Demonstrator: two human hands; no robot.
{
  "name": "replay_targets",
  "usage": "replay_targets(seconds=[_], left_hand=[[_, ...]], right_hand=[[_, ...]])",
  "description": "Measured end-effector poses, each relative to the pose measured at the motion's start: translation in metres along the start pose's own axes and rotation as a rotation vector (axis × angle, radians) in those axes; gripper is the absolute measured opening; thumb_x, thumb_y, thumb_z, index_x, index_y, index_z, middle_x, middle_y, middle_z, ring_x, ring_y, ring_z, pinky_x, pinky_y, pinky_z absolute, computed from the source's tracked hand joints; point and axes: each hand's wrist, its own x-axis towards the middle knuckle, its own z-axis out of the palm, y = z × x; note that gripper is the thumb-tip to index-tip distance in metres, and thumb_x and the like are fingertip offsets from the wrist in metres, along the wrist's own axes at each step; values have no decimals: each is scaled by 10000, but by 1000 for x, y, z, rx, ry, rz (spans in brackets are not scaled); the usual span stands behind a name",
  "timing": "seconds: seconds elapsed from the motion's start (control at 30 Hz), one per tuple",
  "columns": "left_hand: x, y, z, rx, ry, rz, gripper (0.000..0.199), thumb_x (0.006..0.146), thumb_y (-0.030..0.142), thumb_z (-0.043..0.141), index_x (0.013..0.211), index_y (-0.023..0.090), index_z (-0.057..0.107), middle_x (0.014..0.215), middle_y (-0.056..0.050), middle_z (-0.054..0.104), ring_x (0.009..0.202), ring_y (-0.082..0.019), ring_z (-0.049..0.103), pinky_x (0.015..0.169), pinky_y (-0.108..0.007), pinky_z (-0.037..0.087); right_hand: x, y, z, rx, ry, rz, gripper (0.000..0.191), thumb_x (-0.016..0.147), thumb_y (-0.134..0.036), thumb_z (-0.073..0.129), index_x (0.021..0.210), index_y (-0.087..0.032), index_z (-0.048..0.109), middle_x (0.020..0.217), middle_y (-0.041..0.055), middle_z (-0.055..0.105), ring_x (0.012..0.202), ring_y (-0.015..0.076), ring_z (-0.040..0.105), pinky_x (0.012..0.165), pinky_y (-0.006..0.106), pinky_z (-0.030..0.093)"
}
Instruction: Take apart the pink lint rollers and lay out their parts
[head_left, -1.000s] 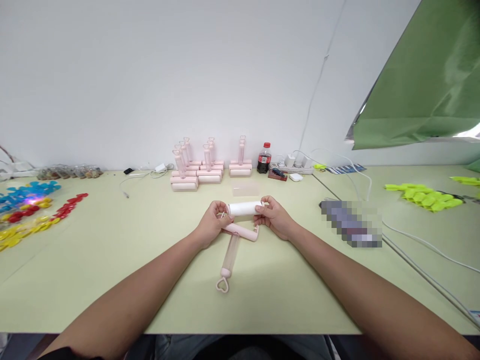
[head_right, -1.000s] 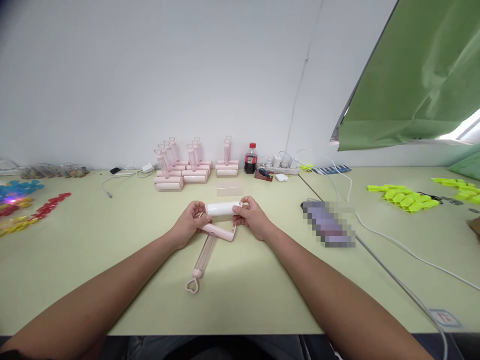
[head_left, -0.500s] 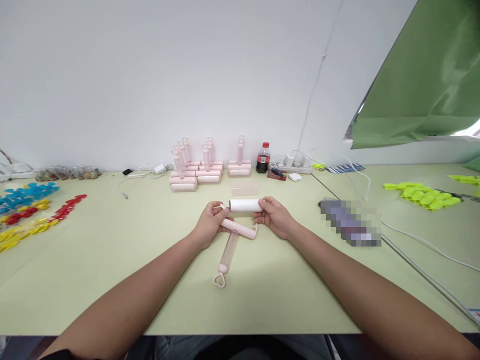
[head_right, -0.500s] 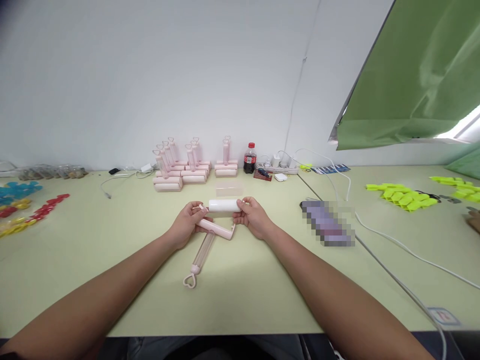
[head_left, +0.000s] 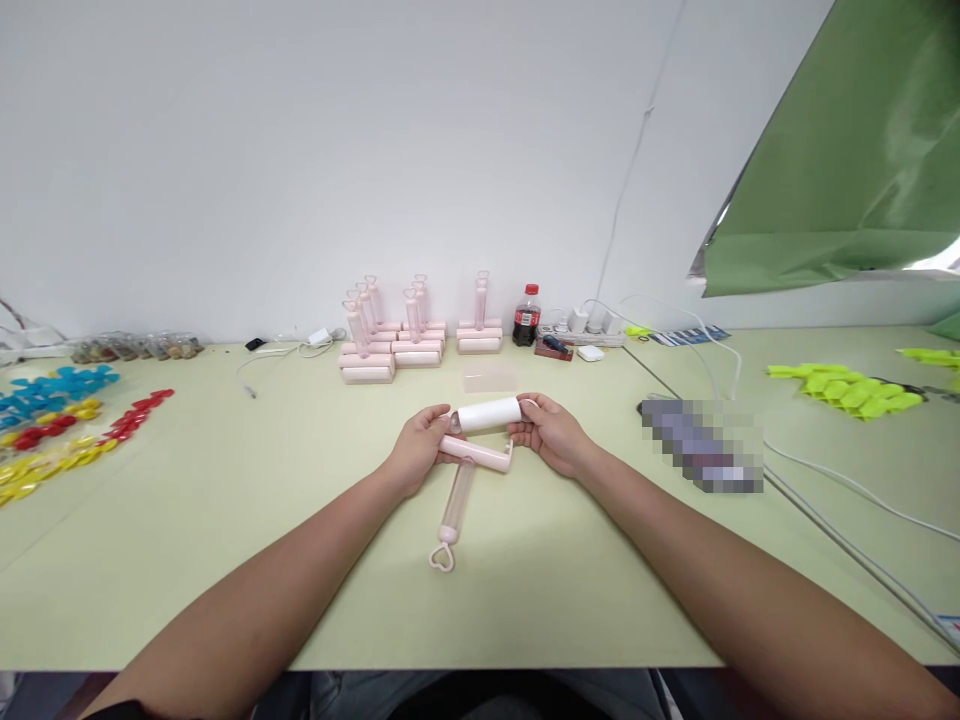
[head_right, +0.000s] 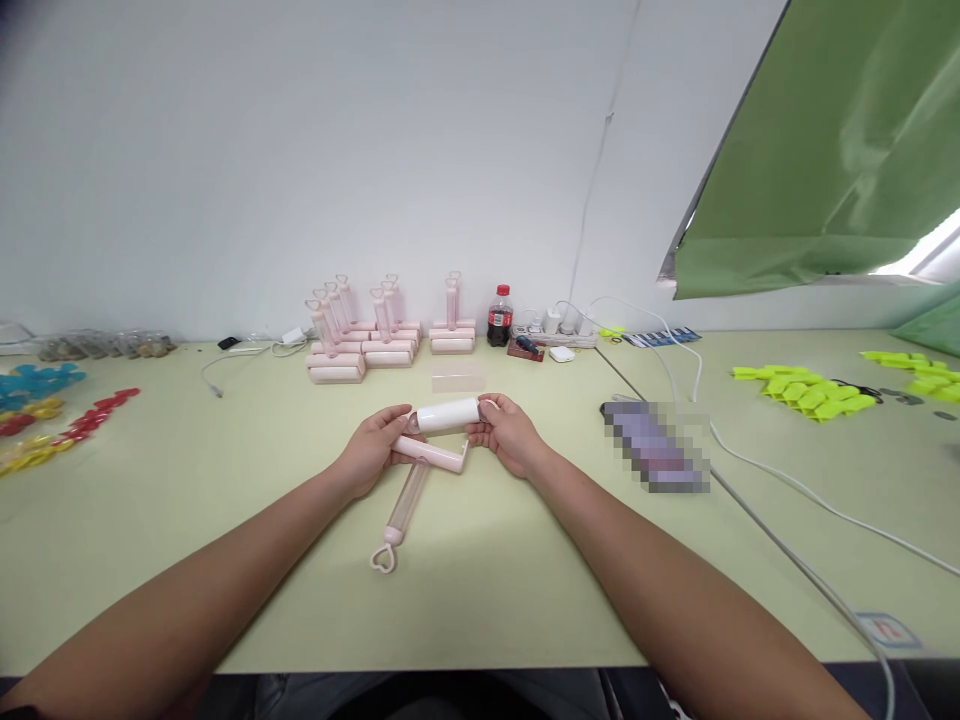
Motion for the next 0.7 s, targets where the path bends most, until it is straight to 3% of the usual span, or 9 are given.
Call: replay_targets(seconds=[0.17, 0.27, 0.37, 0.53, 0.7], left_hand=[[-2, 1, 1, 33, -6, 12, 361, 833, 235, 649, 1168, 145, 547, 833, -76, 651, 737, -200, 668, 573, -365, 625], [-2, 1, 2, 45, -16, 7, 311, 803, 245, 678, 1094, 159, 608, 889, -82, 654, 733, -200, 660, 583, -375, 623], [-2, 0, 2, 84, -24, 10, 331, 816, 249, 659, 1132, 155, 626, 881, -82, 654, 745, -210, 660, 583, -385, 618], [-1, -5, 1, 137, -65, 45, 555, 845, 276, 652, 1366, 158, 501, 844, -70, 661, 704, -202, 658, 602, -389, 615], [-3, -5, 1, 150, -58, 76, 600, 817, 205, 679, 1383, 163, 483, 1024, -111, 646, 805, -203, 658, 564, -341, 615]], right_hand=[[-2, -3, 2, -184, 77, -19, 211, 789, -154, 610, 957, -227, 506, 654, -24, 600, 507, 112, 602, 450, 229, 533], [-4, -4, -2, -355, 140, -49, 283, 710, -139, 640, 965, -228, 552, 525, -59, 553, 378, 102, 506, 306, 183, 383], [-4, -4, -7, -497, 173, -84, 262, 664, -162, 663, 913, -228, 615, 510, -61, 562, 333, 85, 453, 273, 168, 262], [-2, -4, -10, -640, 177, -96, 235, 676, -256, 686, 906, -212, 703, 553, -18, 625, 384, 113, 507, 322, 204, 282], [0, -2, -12, -698, 154, -119, 126, 729, -296, 659, 797, -211, 723, 518, -15, 625, 384, 101, 483, 353, 204, 289]])
